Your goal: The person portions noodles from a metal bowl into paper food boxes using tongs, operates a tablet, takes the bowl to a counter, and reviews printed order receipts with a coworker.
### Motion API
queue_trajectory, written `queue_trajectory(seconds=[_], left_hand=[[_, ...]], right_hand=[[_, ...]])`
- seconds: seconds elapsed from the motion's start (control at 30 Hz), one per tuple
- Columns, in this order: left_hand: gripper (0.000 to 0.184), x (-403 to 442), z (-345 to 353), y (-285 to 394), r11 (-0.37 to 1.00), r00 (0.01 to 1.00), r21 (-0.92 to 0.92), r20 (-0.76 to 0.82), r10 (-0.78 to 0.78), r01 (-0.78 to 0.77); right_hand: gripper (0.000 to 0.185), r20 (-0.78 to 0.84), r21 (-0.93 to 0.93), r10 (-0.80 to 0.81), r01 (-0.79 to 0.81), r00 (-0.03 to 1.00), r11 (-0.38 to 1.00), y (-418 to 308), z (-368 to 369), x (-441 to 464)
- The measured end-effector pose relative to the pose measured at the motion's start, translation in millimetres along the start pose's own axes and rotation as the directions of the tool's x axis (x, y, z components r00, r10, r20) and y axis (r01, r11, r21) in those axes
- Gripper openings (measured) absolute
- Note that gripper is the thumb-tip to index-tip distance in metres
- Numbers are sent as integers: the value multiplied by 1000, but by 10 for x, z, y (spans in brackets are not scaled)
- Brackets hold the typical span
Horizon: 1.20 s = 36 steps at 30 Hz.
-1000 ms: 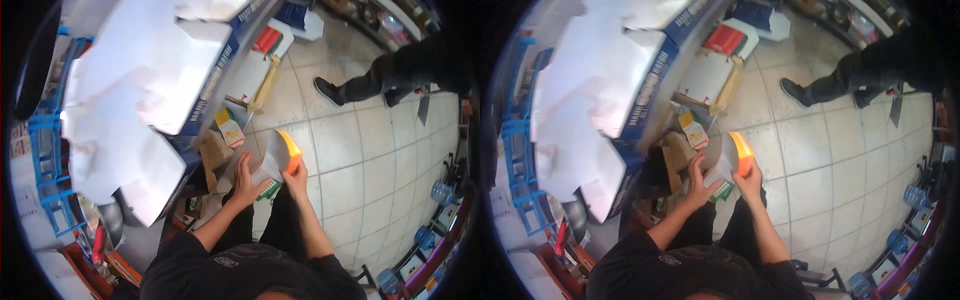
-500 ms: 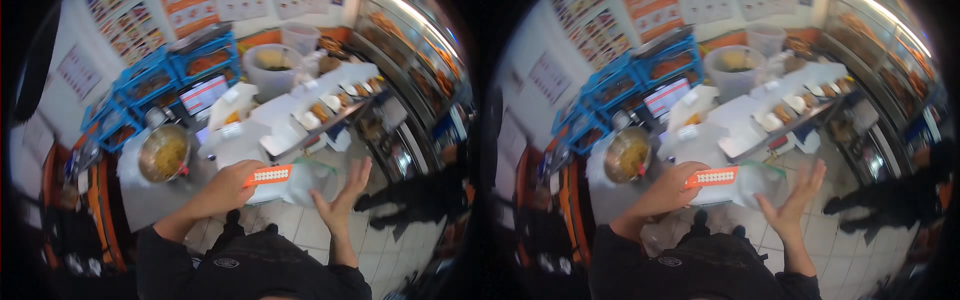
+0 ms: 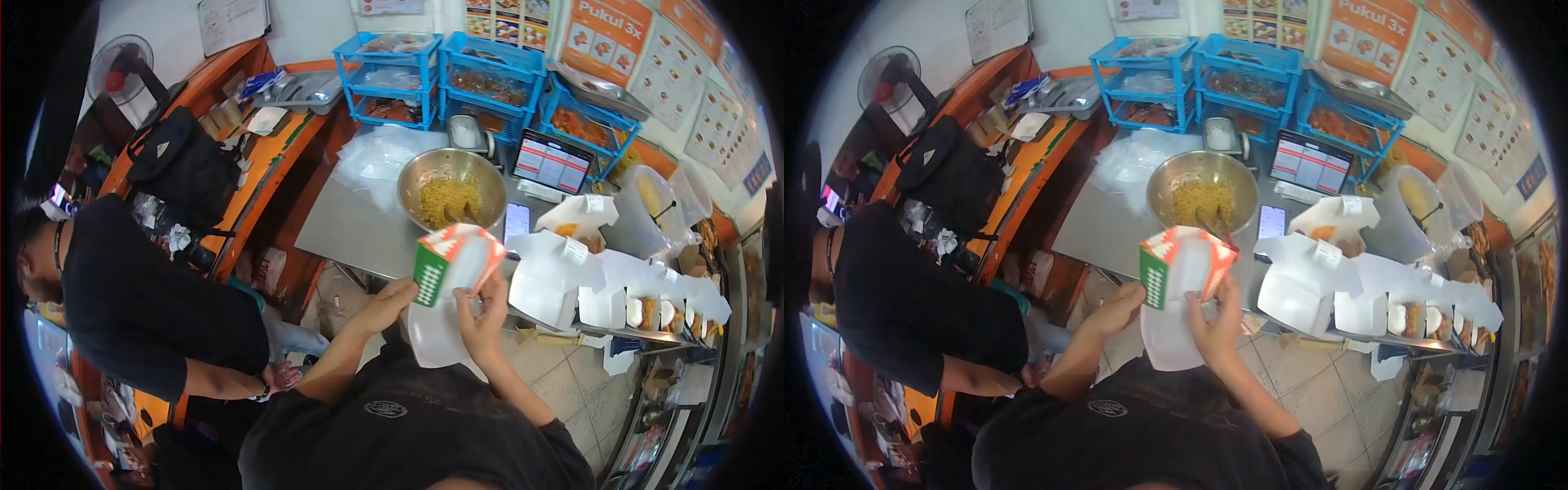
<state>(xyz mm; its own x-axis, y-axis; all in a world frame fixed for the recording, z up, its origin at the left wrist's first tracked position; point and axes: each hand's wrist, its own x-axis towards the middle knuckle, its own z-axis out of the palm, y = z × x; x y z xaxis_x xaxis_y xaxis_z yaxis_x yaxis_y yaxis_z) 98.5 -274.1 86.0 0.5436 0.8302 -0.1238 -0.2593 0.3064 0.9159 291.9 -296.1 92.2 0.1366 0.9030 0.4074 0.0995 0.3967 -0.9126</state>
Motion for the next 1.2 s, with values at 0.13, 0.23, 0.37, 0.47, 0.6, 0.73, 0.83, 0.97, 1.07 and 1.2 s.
queue_trajectory(seconds=[0.13,0.23,0.37,0.47,0.6,0.73,0.83,0.97,1.07,1.2], left_hand=[[42,-87,-482,3,897,949,-426,-315,-29,-114],[39,-110,-950,17,924,918,-379,-381,-114,-43],[23,16,-1663,-156,998,881,17,-471,-40,54],[20,206,-2485,-292,1000,791,3,-612,-5,9],[22,489,-3209,-374,983,713,147,-678,180,-109],[18,533,-3287,-175,648,715,739,-352,604,-183],[22,405,-3353,-23,222,743,972,-95,663,-73],[38,270,-3266,38,99,828,995,-53,558,-4],[45,270,-3262,7,130,889,991,-77,452,19],[48,205,-3395,-181,98,887,994,6,462,-57]], right_hand=[[44,110,29,41,-45,993,999,144,599,160],[40,192,219,186,-227,964,949,406,957,233],[32,353,-90,10,23,936,996,753,1256,502],[41,407,31,107,-131,907,991,1124,1353,669],[41,273,-169,-19,67,962,983,1273,1468,894],[39,351,-423,-156,305,923,853,1293,1395,1035],[41,413,-572,-63,313,909,759,1065,1377,1095],[48,488,-693,168,263,856,672,1126,1355,970],[53,554,-687,204,305,807,659,1400,1400,917],[54,586,-622,37,420,809,661,1964,1394,816]])
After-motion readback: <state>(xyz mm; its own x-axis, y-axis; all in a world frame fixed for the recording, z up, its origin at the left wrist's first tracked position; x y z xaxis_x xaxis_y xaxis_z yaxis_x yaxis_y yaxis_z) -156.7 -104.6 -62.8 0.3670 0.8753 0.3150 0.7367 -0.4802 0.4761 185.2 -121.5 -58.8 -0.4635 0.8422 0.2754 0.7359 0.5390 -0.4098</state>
